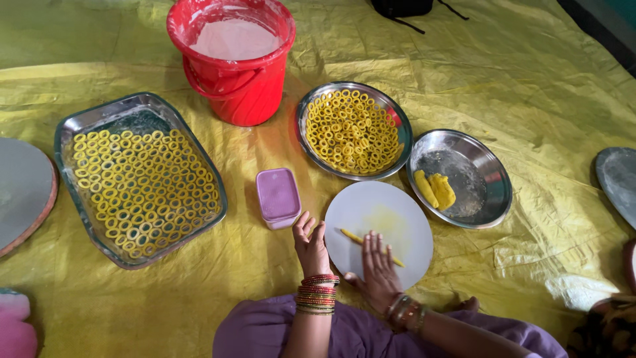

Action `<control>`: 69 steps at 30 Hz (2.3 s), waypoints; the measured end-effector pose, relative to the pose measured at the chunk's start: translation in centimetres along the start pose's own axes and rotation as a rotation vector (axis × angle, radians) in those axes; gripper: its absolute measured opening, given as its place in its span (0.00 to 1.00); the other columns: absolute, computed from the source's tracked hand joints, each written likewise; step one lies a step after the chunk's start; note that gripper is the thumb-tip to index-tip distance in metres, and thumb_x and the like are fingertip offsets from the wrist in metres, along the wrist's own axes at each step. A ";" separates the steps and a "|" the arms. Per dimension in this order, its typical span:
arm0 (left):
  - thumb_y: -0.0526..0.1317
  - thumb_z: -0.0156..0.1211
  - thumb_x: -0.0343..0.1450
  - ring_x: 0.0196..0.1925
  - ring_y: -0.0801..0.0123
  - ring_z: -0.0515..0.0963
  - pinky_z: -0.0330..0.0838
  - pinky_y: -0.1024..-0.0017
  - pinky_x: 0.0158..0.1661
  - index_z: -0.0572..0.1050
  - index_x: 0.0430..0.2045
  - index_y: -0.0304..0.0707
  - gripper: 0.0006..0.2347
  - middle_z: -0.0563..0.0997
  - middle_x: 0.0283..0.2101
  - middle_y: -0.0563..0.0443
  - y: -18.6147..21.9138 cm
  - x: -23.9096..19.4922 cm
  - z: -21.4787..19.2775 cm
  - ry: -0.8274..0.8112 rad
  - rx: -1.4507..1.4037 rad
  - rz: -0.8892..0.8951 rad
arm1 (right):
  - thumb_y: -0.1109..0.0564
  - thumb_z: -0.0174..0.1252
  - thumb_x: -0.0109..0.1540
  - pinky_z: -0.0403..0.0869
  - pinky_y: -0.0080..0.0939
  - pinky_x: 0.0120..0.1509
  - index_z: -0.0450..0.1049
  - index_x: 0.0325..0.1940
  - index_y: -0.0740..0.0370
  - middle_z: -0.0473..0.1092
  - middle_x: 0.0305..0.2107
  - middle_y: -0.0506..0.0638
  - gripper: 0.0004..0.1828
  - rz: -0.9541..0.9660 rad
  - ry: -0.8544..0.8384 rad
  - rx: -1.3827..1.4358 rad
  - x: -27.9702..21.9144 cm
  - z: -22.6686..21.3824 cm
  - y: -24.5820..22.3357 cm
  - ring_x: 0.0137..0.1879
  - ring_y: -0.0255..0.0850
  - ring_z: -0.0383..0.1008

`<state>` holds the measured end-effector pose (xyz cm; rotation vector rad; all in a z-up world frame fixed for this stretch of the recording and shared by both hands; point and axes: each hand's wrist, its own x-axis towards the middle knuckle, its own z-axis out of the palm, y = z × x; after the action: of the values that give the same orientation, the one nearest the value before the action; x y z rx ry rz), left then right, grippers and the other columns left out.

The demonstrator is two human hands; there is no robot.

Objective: The person rolls small pieces of yellow dough into thin ropes on a white plate, then joins the ends to form rings. The finished rings are placed into a metal bowl. The person repeats this process continuously.

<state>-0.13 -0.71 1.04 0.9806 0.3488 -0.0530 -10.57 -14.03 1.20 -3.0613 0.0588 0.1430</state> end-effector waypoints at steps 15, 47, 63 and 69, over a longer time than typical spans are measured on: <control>0.38 0.63 0.68 0.61 0.61 0.70 0.65 0.62 0.60 0.67 0.61 0.39 0.25 0.71 0.61 0.36 0.1 0.0 0.0 0.009 -0.007 -0.034 | 0.28 0.38 0.66 0.33 0.62 0.81 0.29 0.78 0.72 0.28 0.76 0.67 0.55 0.414 0.083 0.051 11.3 0.1 1.0 0.82 0.57 0.23; 0.38 0.62 0.69 0.62 0.62 0.72 0.64 0.63 0.60 0.67 0.60 0.37 0.23 0.73 0.60 0.36 -2.2 1.4 -1.0 0.028 0.155 0.070 | 0.27 0.34 0.68 0.30 0.59 0.82 0.28 0.78 0.67 0.26 0.77 0.59 0.51 0.767 -0.013 0.032 11.5 -4.6 7.2 0.82 0.50 0.22; 0.38 0.63 0.68 0.60 0.61 0.72 0.66 0.62 0.59 0.66 0.60 0.38 0.24 0.70 0.61 0.35 -2.8 1.3 -1.0 -0.005 0.106 -0.003 | 0.25 0.38 0.66 0.31 0.63 0.81 0.30 0.78 0.68 0.27 0.77 0.62 0.55 0.590 -0.068 -0.030 9.2 -2.7 5.9 0.82 0.51 0.22; 0.38 0.62 0.68 0.62 0.61 0.70 0.64 0.62 0.61 0.66 0.60 0.37 0.24 0.71 0.61 0.34 -2.4 0.9 -1.3 -0.013 0.126 0.006 | 0.30 0.38 0.68 0.32 0.62 0.81 0.30 0.78 0.71 0.28 0.76 0.64 0.52 0.504 -0.013 0.019 7.0 -2.4 2.9 0.82 0.53 0.24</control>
<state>-0.12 -0.94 -1.83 1.1052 0.3335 -0.0765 -3.52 -17.32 2.73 -2.9542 0.8228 0.1870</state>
